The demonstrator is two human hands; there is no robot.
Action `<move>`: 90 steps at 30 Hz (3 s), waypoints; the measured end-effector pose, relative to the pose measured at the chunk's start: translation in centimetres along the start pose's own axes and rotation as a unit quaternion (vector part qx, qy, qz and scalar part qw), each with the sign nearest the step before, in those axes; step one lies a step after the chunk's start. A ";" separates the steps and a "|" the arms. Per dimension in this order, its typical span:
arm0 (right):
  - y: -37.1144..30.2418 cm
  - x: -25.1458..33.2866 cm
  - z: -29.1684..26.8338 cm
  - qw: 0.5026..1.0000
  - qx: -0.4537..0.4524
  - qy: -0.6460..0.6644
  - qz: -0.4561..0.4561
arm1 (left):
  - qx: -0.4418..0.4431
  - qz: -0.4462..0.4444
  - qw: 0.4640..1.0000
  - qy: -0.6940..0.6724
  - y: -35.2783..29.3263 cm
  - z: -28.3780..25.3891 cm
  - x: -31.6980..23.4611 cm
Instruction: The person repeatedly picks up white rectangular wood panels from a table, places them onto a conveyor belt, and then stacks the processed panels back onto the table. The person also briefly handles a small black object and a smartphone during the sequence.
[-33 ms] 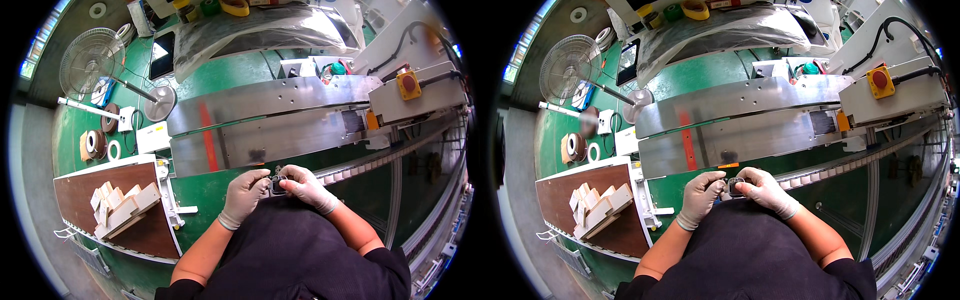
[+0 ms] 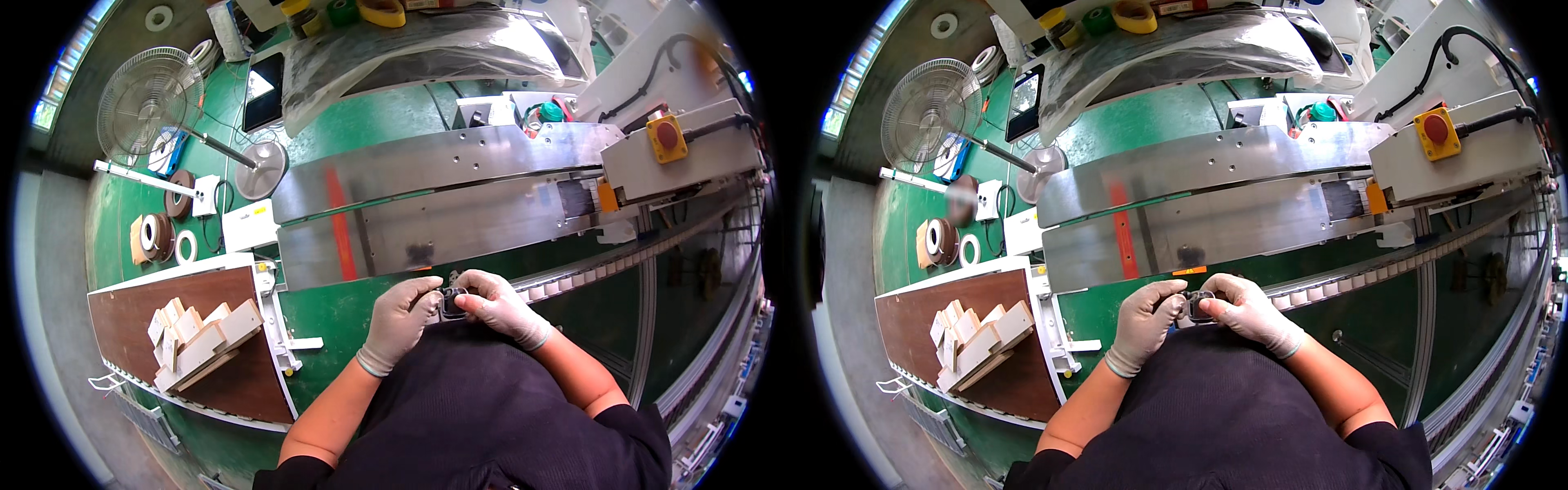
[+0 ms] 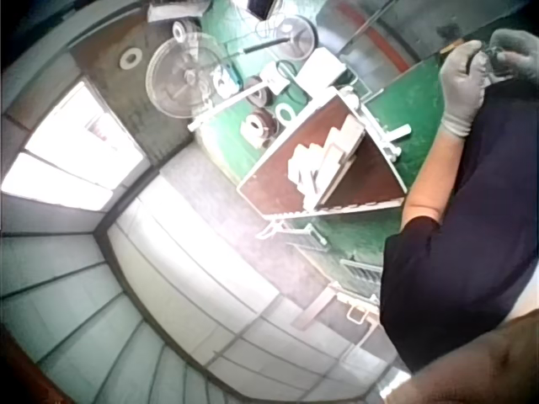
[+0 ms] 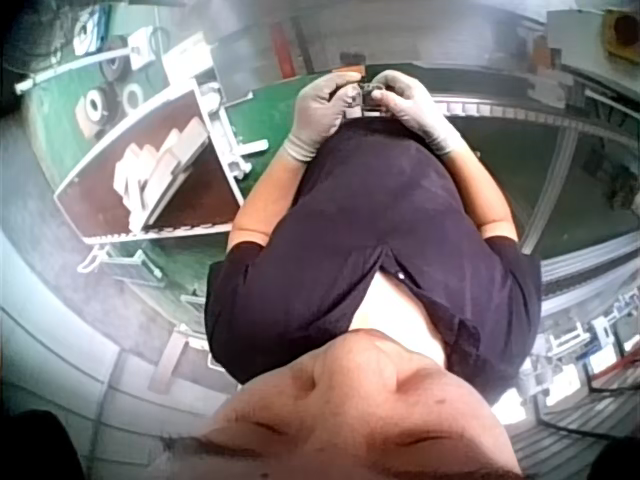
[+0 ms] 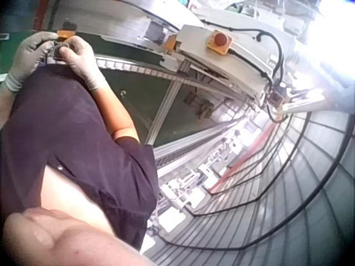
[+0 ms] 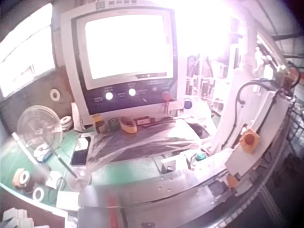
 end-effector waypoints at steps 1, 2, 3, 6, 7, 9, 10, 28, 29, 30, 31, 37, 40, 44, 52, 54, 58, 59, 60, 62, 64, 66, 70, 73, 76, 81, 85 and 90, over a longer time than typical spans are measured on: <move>-0.1 0.1 0.0 1.000 0.002 -0.001 -0.001 | 0.003 0.045 0.997 0.068 0.4 0.3 -0.7; 0.0 -0.1 -0.2 1.000 0.002 -0.011 -0.013 | -0.015 0.075 0.990 0.115 0.3 0.3 -1.6; 0.3 -0.5 -0.3 1.000 0.003 -0.020 -0.024 | -0.013 0.097 0.985 0.142 0.4 0.4 -2.5; 0.4 -0.9 -0.4 0.999 0.007 -0.026 -0.023 | -0.011 0.132 0.971 0.198 0.3 0.4 -3.5; 0.4 -0.9 -0.4 0.999 0.009 -0.026 -0.017 | -0.012 0.127 0.971 0.200 0.2 0.4 -3.4; 0.5 -0.8 -0.3 0.999 0.006 -0.032 -0.021 | -0.018 0.113 0.974 0.196 0.1 0.5 -3.4; 0.6 -0.7 -0.3 0.999 0.004 -0.036 -0.023 | -0.023 0.105 0.976 0.189 0.0 0.6 -3.5; -0.2 2.6 0.1 0.992 0.009 -0.062 -0.110 | 0.138 -0.164 0.973 -0.085 -0.1 1.7 -1.3; -0.4 2.8 0.1 0.991 0.011 -0.081 -0.108 | 0.142 -0.168 0.972 -0.089 -0.2 1.8 -1.1; -0.6 3.0 0.0 0.989 0.013 -0.101 -0.107 | 0.144 -0.162 0.972 -0.094 -0.3 1.9 -1.3; -0.7 3.1 -0.2 0.987 0.013 -0.121 -0.105 | 0.149 -0.156 0.971 -0.099 -0.3 2.1 -1.5; -0.3 2.5 -0.1 0.993 0.013 -0.065 -0.096 | 0.139 -0.149 0.972 -0.121 0.0 2.4 -0.6; 0.2 2.6 -0.1 0.994 0.004 -0.063 -0.092 | 0.129 -0.161 0.970 -0.128 0.0 2.4 -1.2; 0.7 5.1 -0.1 0.990 0.002 -0.091 -0.105 | 0.146 -0.130 0.969 -0.153 1.0 2.2 -2.4; 0.9 3.2 -2.2 0.987 -0.071 0.069 -0.124 | 0.055 -0.036 0.983 -0.174 4.3 -3.6 -5.1; 0.3 1.7 -3.4 0.986 -0.109 0.012 -0.125 | 0.021 -0.012 0.988 -0.153 4.9 -5.9 -6.3; -2.0 -4.2 -5.4 0.943 -0.208 -0.214 -0.145 | -0.037 -0.048 0.969 -0.238 5.8 -9.6 -7.4; -2.6 -5.2 -5.3 0.921 -0.225 -0.271 -0.165 | -0.034 -0.032 0.968 -0.246 6.2 -10.6 -7.4; -3.1 -6.0 -5.1 0.911 -0.242 -0.274 -0.190 | -0.032 -0.016 0.967 -0.253 6.6 -11.6 -7.4; -3.4 -5.8 -4.8 0.859 -0.260 -0.354 -0.265 | -0.029 0.011 0.962 -0.271 7.3 -12.7 -7.9; -2.8 -5.9 -4.6 0.840 -0.283 -0.372 -0.275 | -0.049 0.033 0.960 -0.273 7.8 -13.3 -8.6; -2.3 -5.5 -4.3 0.830 -0.314 -0.372 -0.274 | -0.043 0.054 0.948 -0.311 8.1 -13.8 -9.0; -2.5 -5.5 -4.2 0.810 -0.313 -0.413 -0.275 | 0.082 0.075 0.845 -0.523 8.5 -12.1 -10.0; -2.2 -5.4 -4.1 0.804 -0.317 -0.424 -0.270 | 0.162 0.073 0.774 -0.608 9.0 -11.1 -8.3; -2.1 -5.5 -4.0 0.797 -0.326 -0.427 -0.276 | 0.122 0.068 0.784 -0.606 8.7 -9.9 -7.5; -2.0 -6.1 -4.1 0.800 -0.323 -0.435 -0.258 | 0.093 0.062 0.809 -0.578 8.3 -10.3 -7.5; -2.1 -5.5 -3.8 0.800 -0.327 -0.435 -0.254 | -0.008 0.105 0.921 -0.374 8.8 -14.1 -9.1; -2.3 -5.5 -3.7 0.790 -0.333 -0.439 -0.271 | -0.178 0.183 0.965 0.056 13.0 -22.2 -13.4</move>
Point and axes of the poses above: each hand's wrist, its own y-axis towards the middle knuckle, its own z-axis out of the palm, x = y × z, the point moved 5 cm from there along y, towards the middle knuckle
